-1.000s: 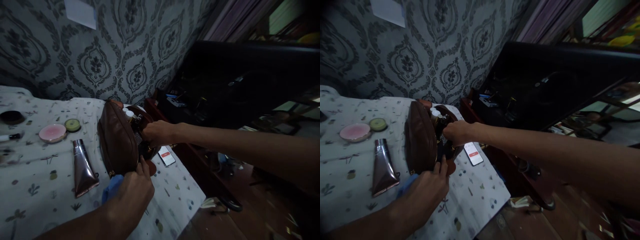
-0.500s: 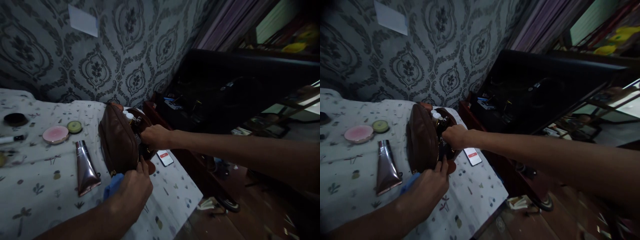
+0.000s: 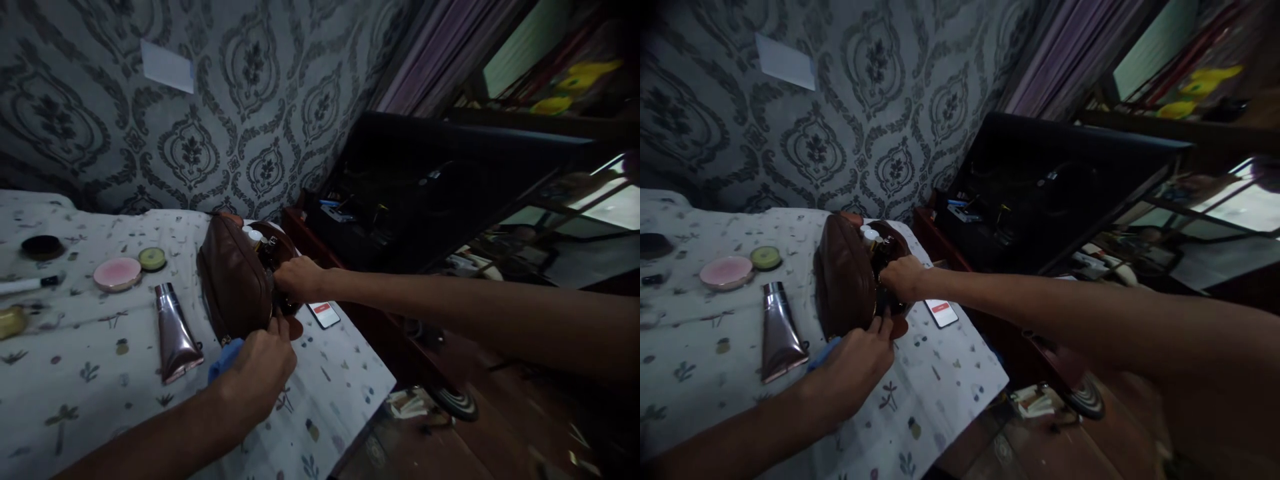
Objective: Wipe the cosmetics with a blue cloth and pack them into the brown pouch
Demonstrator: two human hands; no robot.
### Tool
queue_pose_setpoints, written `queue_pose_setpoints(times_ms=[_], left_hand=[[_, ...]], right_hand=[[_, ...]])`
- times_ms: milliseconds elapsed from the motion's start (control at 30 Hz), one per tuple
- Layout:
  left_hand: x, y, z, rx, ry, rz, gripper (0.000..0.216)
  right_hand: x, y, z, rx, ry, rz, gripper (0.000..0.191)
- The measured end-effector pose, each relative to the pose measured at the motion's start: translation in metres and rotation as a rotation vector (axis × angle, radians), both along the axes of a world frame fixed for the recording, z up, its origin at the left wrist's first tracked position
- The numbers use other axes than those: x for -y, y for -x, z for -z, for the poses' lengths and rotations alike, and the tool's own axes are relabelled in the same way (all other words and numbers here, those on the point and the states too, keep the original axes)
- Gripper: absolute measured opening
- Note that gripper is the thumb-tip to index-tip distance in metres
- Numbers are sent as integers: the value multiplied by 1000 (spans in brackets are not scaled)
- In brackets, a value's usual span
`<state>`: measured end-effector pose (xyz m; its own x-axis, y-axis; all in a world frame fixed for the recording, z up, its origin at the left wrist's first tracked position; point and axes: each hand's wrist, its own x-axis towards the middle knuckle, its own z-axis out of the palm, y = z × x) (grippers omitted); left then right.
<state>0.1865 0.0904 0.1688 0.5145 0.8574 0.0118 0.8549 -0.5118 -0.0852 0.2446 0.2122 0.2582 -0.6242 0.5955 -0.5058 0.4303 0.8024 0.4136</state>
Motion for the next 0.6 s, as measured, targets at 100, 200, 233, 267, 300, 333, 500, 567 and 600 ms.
queue_pose_setpoints(times_ms=[100, 200, 233, 267, 300, 333, 500, 567, 600], left_hand=[[1, 0, -2, -39, -5, -3, 47], [2, -1, 0, -72, -37, -5, 47], [2, -2, 1, -72, -51, -7, 47], [2, -2, 2, -67, -65, -11, 47], [3, -2, 2, -60, -76, -20, 47], [3, -2, 2, -55, -77, -26, 48], [5, -1, -7, -75, 18, -16, 46], [6, 0, -10, -78, 30, -12, 48], [6, 0, -11, -77, 31, -13, 49]], right_hand=[[4, -2, -3, -1, -19, -15, 23], [11, -9, -7, -43, -56, -104, 22], [14, -13, -8, -79, -90, -141, 21], [16, -16, -8, -128, -135, -170, 20], [18, -19, -8, -187, -180, -181, 21], [18, -23, -7, -250, -223, -161, 27], [2, -40, 7, -520, -161, 413, 102], [-8, -45, 15, -569, -6, 639, 90], [-12, -47, 18, -588, 53, 690, 79]])
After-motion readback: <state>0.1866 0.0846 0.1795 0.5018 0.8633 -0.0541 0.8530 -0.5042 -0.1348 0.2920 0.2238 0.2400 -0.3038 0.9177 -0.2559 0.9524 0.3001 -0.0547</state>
